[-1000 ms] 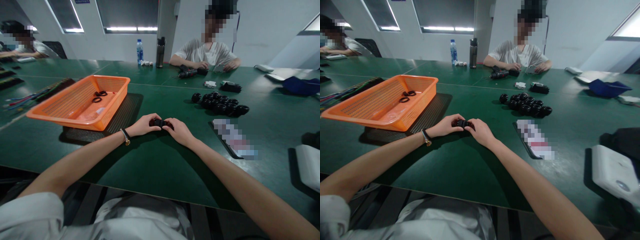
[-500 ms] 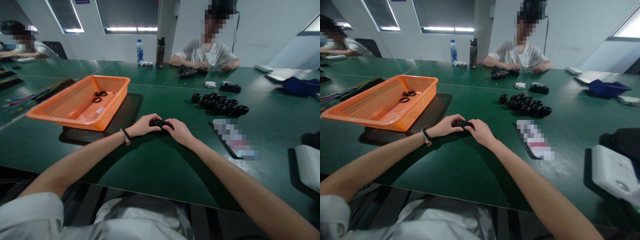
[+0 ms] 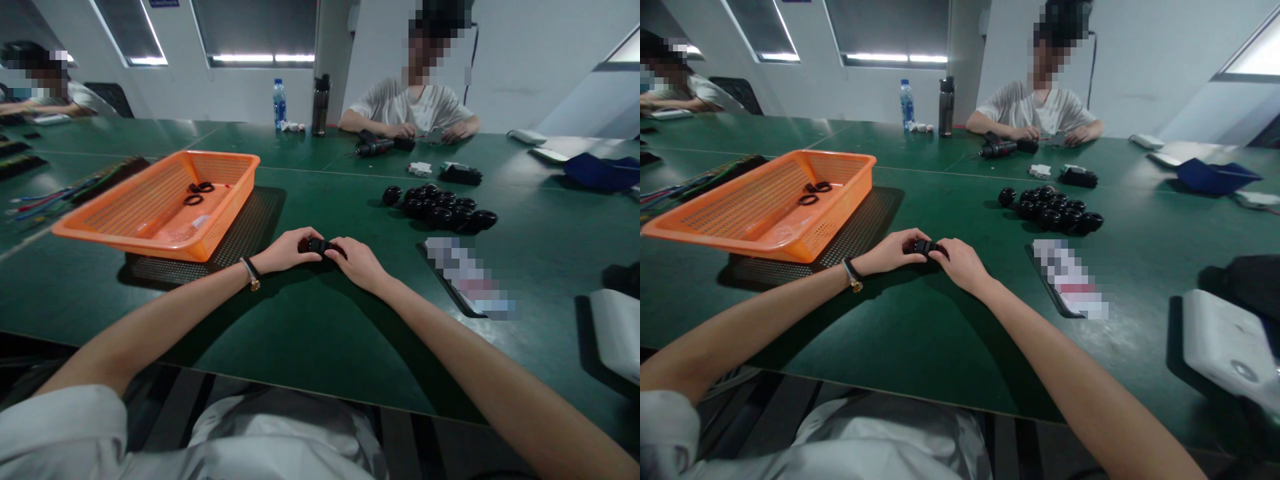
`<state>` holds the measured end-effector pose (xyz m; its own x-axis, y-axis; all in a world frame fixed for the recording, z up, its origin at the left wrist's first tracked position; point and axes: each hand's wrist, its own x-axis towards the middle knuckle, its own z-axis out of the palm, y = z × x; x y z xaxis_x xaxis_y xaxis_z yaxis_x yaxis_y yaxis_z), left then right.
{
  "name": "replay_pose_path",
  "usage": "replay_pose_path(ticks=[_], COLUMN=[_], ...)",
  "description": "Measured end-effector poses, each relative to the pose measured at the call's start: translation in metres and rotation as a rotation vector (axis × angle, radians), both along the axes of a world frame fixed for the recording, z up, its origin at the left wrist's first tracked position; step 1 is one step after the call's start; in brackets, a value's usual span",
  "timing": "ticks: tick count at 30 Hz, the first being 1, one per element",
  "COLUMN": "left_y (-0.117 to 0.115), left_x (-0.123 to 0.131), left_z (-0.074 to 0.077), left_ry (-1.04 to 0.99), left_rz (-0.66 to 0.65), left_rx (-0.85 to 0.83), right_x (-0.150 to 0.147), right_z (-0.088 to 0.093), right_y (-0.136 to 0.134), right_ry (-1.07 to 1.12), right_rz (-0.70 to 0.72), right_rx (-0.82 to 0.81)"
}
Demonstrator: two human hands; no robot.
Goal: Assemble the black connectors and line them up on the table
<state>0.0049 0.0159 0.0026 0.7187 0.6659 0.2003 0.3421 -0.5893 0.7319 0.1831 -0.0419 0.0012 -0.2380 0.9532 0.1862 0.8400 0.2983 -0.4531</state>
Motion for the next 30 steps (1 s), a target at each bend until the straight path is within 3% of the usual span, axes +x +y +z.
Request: replay_pose_path(ticks=[7,16,30], left_y=[0.0007,0.0002,0.0004], left_x=[0.0009,0.0010,0.0010], left_z=[-0.0006,0.0017,0.0011], left_ry=[-0.003,-0.004,-0.011], left_rz=[0.002,0.022,0.018], left_rx=[-0.014,0.004,0.000], right_x=[0.0000,0.0014,0.0027], right_z=[-0.0016,-0.0054,-0.0088], right_y=[0.0018,-0.0013,0.0007], right_ry=[-0.027,0.117,0.102], right_rz=[-0.014,0.021,0.006], right_rx=[0.010,0.127,0.114])
